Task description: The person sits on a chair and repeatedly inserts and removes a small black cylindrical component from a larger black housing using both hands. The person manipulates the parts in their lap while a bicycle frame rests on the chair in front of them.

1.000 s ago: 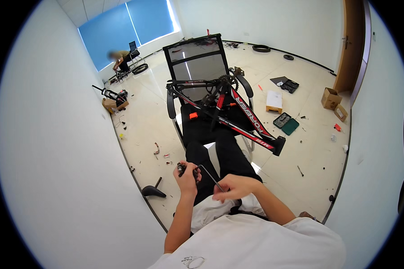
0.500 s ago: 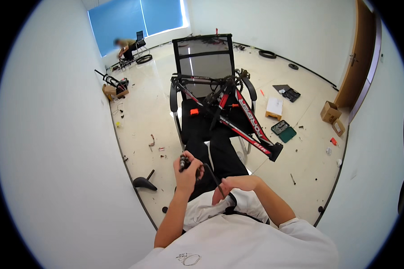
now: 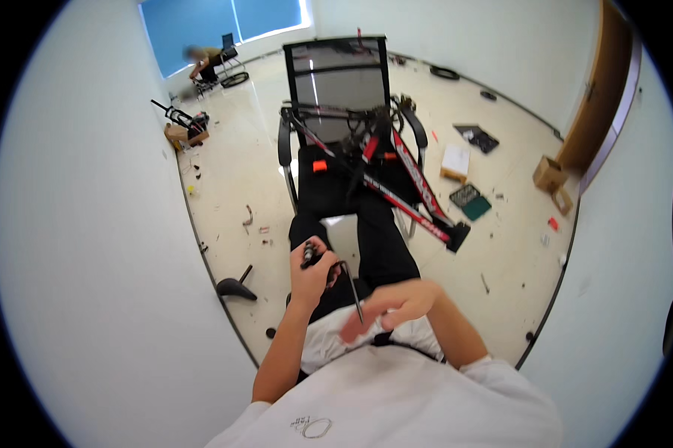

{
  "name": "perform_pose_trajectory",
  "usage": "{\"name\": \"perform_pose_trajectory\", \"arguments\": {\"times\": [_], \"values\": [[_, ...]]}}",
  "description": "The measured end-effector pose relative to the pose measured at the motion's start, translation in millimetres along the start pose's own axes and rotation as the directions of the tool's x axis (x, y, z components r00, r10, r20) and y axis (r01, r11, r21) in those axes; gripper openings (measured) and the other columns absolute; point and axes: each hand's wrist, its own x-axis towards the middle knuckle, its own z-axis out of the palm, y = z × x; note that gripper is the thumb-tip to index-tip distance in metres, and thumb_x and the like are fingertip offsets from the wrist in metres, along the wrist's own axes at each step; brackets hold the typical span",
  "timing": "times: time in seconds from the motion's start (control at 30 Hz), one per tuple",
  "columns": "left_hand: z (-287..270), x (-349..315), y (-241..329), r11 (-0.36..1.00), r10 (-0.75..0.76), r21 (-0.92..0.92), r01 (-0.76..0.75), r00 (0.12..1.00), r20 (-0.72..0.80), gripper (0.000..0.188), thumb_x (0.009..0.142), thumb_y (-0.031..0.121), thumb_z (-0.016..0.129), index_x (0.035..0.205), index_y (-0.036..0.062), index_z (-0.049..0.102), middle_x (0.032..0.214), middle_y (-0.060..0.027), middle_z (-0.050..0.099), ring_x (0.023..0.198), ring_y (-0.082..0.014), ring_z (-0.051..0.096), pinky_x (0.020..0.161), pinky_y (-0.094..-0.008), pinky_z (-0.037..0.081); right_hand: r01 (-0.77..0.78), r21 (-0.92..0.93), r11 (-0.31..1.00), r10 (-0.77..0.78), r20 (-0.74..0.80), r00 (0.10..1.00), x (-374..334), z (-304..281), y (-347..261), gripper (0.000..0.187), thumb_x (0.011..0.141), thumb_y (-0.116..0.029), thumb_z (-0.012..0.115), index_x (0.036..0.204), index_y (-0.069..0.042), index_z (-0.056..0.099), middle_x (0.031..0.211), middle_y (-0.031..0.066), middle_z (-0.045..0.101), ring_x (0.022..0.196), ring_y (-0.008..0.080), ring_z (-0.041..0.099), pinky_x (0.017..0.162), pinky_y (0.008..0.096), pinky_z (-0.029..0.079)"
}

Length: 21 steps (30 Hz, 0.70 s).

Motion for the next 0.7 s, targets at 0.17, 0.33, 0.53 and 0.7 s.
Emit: {"name": "perform_pose_trajectory", "arguments": {"times": [0.17, 0.33, 0.53, 0.7], "values": [[32.4, -31.9, 6.9, 0.995, -0.082, -0.043, 0.087, 0.991, 0.104, 0.015, 0.076, -0.002, 0.062, 0.071, 0.0052, 0.049, 0.054, -0.0059, 0.053, 0.041, -0.0124, 0.050, 0.038, -0.0242, 0.037, 0.173, -0.116, 0.978, -0.206, -0.652, 0.729, 28.1, -23.2, -49.3, 0.048, 0.097, -0.029, 0.050, 0.133, 0.003, 0.046, 0.133, 0.0156, 0.052, 0.115, 0.0210, 0.054, 0.097, 0.0334, 0.043], [20.6, -14.8, 17.4, 0.980, -0.103, -0.157, 0.121, 0.988, 0.118, 0.018, 0.074, -0.005, 0.054, 0.069, 0.0062, 0.040, 0.055, -0.0090, 0.050, 0.036, -0.0157, 0.045, 0.031, -0.0276, 0.033, -0.270, -0.084, 0.959, 0.206, -0.447, 0.870, -6.5, -21.9, 15.3, 0.056, 0.099, -0.044, 0.038, 0.116, 0.005, 0.060, 0.108, 0.0156, 0.066, 0.097, 0.0217, 0.064, 0.086, 0.0308, 0.050], [16.8, -29.7, -43.6, 0.998, -0.067, -0.002, 0.067, 0.994, 0.087, 0.017, 0.076, -0.001, 0.063, 0.072, 0.0067, 0.048, 0.057, -0.0049, 0.055, 0.042, -0.0117, 0.052, 0.036, -0.0235, 0.036, 0.354, 0.012, 0.935, -0.340, -0.254, 0.906, 14.8, -12.1, -28.2, 0.059, 0.093, -0.030, 0.058, 0.138, 0.003, 0.041, 0.140, 0.0143, 0.047, 0.126, 0.0216, 0.047, 0.102, 0.0365, 0.040], [36.0, -30.6, 15.1, 0.991, -0.132, 0.003, 0.134, 0.974, 0.183, 0.019, 0.074, -0.002, 0.063, 0.070, 0.0060, 0.046, 0.054, -0.0059, 0.054, 0.041, -0.0114, 0.052, 0.034, -0.0241, 0.035, -0.039, -0.316, 0.948, -0.210, -0.712, 0.671, -2.6, -55.2, 23.8, 0.039, 0.096, -0.019, 0.048, 0.129, 0.002, 0.049, 0.126, 0.0150, 0.056, 0.117, 0.0210, 0.054, 0.102, 0.0330, 0.039]]}}
